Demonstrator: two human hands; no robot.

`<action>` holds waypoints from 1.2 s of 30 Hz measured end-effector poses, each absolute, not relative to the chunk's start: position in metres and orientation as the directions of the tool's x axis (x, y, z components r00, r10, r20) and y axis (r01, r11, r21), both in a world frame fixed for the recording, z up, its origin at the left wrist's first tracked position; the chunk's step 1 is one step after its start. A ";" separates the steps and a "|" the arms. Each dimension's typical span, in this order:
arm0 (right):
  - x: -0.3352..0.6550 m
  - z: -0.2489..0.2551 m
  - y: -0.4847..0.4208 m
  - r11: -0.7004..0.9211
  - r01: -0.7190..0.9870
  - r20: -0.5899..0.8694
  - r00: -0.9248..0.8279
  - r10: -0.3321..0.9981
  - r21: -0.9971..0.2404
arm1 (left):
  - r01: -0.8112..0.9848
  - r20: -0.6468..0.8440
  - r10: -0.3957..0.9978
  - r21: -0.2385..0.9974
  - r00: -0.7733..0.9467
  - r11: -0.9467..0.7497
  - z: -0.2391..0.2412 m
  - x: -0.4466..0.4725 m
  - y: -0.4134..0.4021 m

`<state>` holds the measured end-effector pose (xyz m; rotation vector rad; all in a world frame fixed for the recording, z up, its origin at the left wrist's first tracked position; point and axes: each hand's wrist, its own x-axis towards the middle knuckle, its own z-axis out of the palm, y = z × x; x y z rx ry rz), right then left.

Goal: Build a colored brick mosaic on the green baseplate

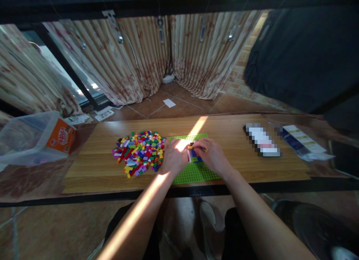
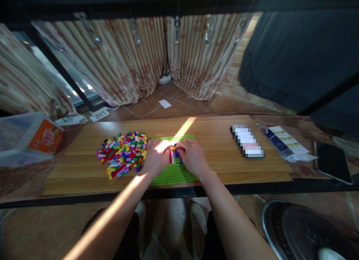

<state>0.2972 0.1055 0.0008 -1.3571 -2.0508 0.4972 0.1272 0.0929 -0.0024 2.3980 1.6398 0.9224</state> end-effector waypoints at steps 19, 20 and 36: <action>0.288 -0.005 0.105 0.261 0.701 0.291 -0.079 0.953 -0.664 | 0.809 0.401 0.873 0.393 0.277 -0.437 -0.002 0.130 0.087; 0.289 -0.005 0.105 0.245 0.695 0.282 -0.063 0.957 -0.676 | 0.809 0.399 0.875 0.395 0.275 -0.435 -0.001 0.131 0.087; 0.282 -0.012 0.109 0.091 0.716 0.283 0.153 0.947 -0.693 | 0.811 0.391 0.882 0.405 0.264 -0.423 0.001 0.132 0.084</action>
